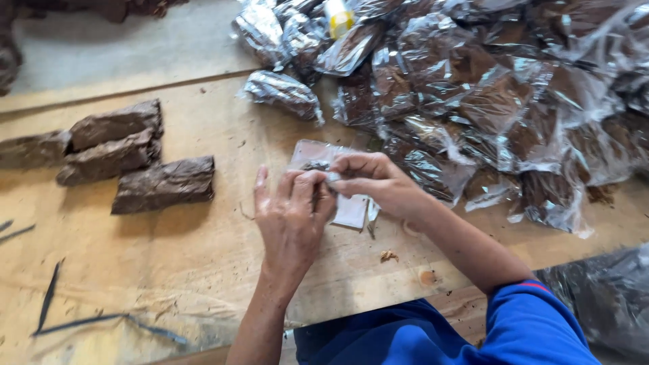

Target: The person places brown rectangular food items into clear plastic bags and ties each bag with a white string. The person repeats this process for several items, stacking the finished packages on the table.

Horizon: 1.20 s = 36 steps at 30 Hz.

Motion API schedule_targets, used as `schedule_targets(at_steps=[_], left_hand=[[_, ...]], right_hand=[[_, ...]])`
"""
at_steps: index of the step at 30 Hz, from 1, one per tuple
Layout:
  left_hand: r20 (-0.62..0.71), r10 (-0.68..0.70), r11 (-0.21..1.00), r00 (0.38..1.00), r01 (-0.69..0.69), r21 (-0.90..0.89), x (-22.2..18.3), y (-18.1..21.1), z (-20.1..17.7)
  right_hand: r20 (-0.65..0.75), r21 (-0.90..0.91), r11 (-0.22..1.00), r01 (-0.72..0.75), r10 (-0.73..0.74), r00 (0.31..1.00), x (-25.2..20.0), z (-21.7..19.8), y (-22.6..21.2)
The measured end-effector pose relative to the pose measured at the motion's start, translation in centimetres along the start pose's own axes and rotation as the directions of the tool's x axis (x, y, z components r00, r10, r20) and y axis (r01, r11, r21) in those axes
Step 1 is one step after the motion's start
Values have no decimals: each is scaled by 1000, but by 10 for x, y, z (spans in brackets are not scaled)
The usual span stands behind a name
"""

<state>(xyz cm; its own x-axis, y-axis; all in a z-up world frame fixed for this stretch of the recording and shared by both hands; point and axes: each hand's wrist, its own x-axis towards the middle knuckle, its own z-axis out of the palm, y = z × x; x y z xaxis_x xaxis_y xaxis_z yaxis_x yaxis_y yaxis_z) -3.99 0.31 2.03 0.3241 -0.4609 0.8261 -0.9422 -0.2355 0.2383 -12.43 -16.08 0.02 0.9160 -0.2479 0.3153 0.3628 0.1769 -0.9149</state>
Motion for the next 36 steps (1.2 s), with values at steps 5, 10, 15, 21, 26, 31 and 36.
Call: schedule_targets(at_steps=[5, 10, 15, 21, 26, 31, 36], left_hand=[[-24, -29, 998, 999, 28, -63, -3, 4, 2], [27, -68, 994, 997, 70, -87, -4, -2, -2], [88, -27, 984, 996, 42, -172, 0, -7, -10], [-39, 124, 991, 992, -126, -44, 6, 3, -21], [0, 254, 964, 967, -253, 83, 5, -4, -26], [34, 364, 905, 931, -362, 222, 2, -10, -28], [39, 406, 856, 913, -395, 335, 1, -14, -17]], right_hand=[[81, 87, 993, -86, 79, 994, 7, -16, 0], [99, 85, 993, -81, 73, 992, 3, 1, -6], [13, 53, 997, -58, 58, 998, -1, 16, -17], [-81, -45, 998, -39, 35, 996, -1, 20, -12], [-82, -67, 995, -70, 65, 995, -2, 20, -7], [-126, -47, 992, -114, 108, 986, -3, 19, -4], [-207, 14, 988, -153, 153, 966, 1, 35, -13]])
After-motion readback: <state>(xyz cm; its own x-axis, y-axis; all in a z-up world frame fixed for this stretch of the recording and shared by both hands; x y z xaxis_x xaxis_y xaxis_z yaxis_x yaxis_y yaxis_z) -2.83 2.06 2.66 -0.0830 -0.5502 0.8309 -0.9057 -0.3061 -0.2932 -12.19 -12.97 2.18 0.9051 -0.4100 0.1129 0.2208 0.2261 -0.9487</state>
